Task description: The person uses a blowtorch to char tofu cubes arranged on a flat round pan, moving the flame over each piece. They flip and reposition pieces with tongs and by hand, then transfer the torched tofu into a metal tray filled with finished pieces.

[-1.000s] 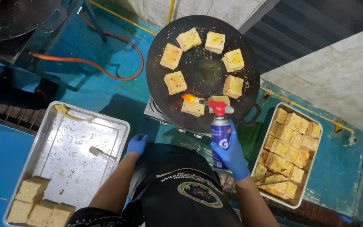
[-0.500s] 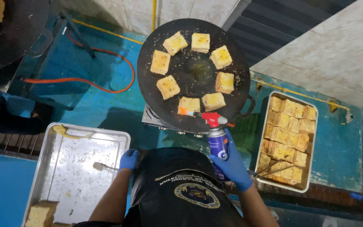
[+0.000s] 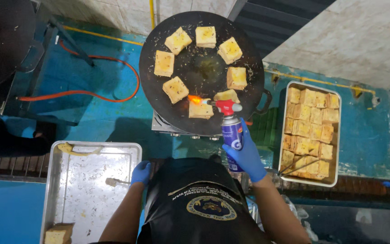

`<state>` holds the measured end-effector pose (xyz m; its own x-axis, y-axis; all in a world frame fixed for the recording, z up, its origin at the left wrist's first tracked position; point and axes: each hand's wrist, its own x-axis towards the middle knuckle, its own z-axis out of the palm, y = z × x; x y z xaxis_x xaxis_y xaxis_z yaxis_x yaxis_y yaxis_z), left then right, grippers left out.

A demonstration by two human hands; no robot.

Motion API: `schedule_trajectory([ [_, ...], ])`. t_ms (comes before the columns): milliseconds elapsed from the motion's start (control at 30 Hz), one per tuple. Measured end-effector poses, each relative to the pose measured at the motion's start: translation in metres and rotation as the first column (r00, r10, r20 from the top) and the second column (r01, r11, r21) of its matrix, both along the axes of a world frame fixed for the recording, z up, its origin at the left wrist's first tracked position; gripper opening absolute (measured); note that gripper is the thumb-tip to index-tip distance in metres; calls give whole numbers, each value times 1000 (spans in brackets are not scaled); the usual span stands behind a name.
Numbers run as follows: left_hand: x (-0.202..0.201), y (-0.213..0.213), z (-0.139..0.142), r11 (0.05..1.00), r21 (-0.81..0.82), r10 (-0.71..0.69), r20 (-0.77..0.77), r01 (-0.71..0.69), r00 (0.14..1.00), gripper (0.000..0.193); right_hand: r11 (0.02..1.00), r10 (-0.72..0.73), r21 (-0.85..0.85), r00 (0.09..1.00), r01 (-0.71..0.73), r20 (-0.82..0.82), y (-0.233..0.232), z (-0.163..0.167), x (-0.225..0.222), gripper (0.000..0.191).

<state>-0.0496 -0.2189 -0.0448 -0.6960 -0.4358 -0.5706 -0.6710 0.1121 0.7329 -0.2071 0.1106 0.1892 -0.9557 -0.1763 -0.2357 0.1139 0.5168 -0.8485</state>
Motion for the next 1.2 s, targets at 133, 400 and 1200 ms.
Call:
schedule_trajectory([
  [133, 6, -2, 0, 1000, -8, -9, -67, 9, 998, 35, 999, -33, -29, 999, 33, 15, 3, 1, 1, 110],
  [400, 18, -12, -1, 998, -53, -37, 126, 44, 991, 40, 1000, 0, 18, 998, -1, 57, 15, 11, 23, 107],
  [1200, 9, -4, -2, 999, -35, -12, 156, 17, 988, 41, 1000, 24, 5, 999, -24, -28, 20, 14, 14, 107],
])
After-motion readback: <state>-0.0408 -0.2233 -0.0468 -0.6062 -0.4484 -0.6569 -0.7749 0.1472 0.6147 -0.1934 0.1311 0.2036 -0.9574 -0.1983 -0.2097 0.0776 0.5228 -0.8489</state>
